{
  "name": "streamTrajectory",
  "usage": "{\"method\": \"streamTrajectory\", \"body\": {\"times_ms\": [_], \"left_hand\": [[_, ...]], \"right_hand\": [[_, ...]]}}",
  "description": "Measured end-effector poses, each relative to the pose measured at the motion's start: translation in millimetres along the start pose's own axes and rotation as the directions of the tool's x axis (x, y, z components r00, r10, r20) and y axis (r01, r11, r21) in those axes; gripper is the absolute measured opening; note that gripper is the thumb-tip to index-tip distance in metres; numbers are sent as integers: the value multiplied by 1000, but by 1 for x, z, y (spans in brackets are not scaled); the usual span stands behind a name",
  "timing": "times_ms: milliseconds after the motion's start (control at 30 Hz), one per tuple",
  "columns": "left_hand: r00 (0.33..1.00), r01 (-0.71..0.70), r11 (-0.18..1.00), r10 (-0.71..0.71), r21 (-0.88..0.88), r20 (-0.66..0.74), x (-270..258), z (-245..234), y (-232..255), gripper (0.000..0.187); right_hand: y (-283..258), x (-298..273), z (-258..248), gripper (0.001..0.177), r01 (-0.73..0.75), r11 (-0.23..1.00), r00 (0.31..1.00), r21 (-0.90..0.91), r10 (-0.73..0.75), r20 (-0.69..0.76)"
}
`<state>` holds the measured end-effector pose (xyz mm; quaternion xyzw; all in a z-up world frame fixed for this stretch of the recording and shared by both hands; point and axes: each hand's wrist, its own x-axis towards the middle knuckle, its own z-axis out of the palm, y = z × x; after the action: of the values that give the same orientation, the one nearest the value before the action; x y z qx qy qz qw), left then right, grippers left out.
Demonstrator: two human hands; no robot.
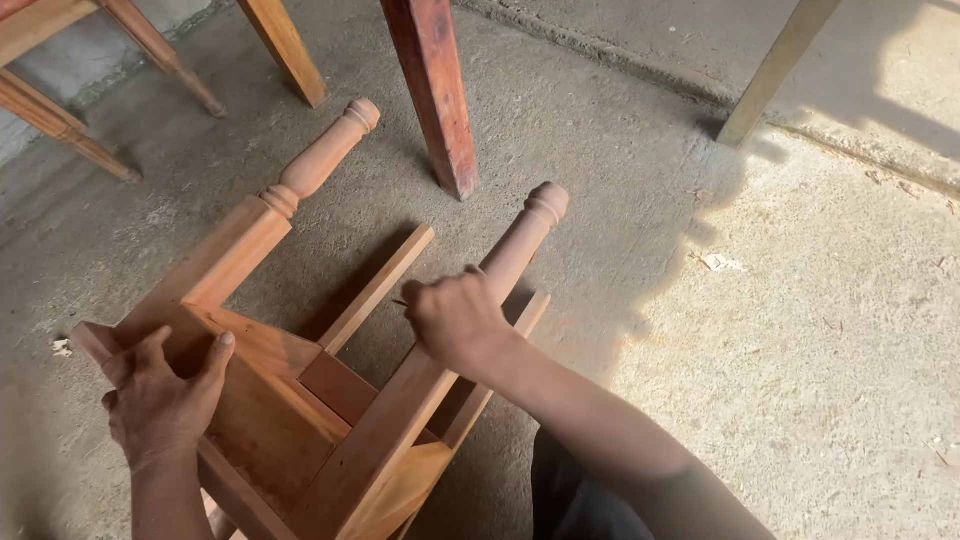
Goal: The person sands the legs of a wooden chair using sandpaper.
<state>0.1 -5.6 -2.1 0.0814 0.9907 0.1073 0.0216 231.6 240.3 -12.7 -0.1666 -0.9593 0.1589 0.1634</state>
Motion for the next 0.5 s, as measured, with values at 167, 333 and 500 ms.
{"method": "streamTrajectory", "body": {"times_ms": [167, 333, 500], "left_hand": [[1000, 12, 998, -12, -54, 3, 5, 1, -2, 97], [1000, -20, 999, 20, -28, 0, 18, 20, -16, 94], [996, -40, 999, 39, -8, -78, 25, 27, -21, 95]], "right_hand": [[2, -18, 3, 7, 111, 989, 994, -94, -112, -8], [26, -66, -23, 12, 28, 940, 953, 340, 77, -292], [65, -22, 1, 23, -29, 995, 941, 99, 61, -333]]}}
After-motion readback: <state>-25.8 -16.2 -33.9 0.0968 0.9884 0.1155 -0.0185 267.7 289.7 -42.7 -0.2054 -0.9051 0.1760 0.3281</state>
